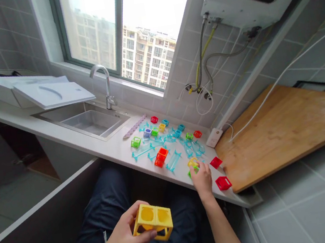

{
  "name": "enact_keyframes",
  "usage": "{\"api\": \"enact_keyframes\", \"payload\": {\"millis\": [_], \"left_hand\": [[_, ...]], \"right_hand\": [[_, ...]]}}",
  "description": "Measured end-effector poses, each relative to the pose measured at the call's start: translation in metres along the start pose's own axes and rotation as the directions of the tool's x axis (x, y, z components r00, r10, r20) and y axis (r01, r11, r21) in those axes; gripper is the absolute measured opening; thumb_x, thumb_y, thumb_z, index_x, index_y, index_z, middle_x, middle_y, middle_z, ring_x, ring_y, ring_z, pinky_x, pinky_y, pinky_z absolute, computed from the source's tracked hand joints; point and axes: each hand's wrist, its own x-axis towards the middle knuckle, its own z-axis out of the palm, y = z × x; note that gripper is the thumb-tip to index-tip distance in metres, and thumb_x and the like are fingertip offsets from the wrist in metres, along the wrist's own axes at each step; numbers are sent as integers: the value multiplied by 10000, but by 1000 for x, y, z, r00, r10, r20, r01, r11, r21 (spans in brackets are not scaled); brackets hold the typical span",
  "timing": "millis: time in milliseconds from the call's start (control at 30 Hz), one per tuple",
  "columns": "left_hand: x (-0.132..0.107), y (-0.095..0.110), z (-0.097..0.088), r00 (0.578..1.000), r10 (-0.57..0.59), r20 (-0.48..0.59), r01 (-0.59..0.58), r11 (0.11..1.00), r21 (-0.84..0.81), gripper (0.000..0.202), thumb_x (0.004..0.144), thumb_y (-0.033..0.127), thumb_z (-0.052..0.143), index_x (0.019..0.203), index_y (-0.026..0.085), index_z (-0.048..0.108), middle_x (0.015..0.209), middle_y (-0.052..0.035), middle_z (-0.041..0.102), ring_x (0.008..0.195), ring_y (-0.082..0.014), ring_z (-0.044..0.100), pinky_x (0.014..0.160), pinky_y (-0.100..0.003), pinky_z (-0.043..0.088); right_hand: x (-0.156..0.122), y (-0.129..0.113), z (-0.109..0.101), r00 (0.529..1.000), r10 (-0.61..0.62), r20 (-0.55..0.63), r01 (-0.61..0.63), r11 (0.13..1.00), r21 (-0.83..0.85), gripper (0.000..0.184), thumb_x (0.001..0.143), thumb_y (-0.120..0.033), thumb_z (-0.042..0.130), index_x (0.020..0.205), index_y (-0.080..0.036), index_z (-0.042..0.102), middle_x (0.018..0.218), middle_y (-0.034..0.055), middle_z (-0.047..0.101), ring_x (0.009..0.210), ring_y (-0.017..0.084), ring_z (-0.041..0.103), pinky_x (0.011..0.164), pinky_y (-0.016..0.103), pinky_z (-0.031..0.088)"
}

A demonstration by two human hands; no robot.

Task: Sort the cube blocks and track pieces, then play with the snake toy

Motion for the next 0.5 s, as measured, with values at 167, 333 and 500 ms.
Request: {"api": "enact_keyframes", "payload": {"millis": [167, 333, 500], "left_hand": [[4, 0, -3, 999, 22, 35, -21, 999, -27, 402, 790, 378, 807, 1070, 215, 569, 918, 15, 624, 839, -153, 582, 753, -237, 469], [5, -6, -2, 1000, 3, 29, -2, 1000, -31, 437, 779, 388, 809, 1100, 218, 567, 929, 4, 629, 854, -176, 593, 773, -268, 489], [3, -10, -2, 1000, -19, 20, 20, 997, -72, 450, 772, 374, 819, 1112, 228, 563, 955, 1, 644, 894, -194, 616, 812, -295, 503]], "right_hand": [[11, -4, 3, 981, 83, 178, -50, 982, -180, 419, 925, -348, 493, 1261, -147, 645, 1142, 160, 674, 1070, 320, 584, 940, 385, 425], [19, -7, 5, 947, 95, 308, -32, 978, -204, 425, 939, -322, 454, 1305, -213, 641, 1139, 129, 711, 1026, 299, 618, 872, 383, 444], [27, -10, 15, 941, 16, 338, 48, 982, -182, 411, 934, -235, 444, 1288, -224, 653, 1173, 130, 689, 1060, 285, 626, 878, 367, 449]]}}
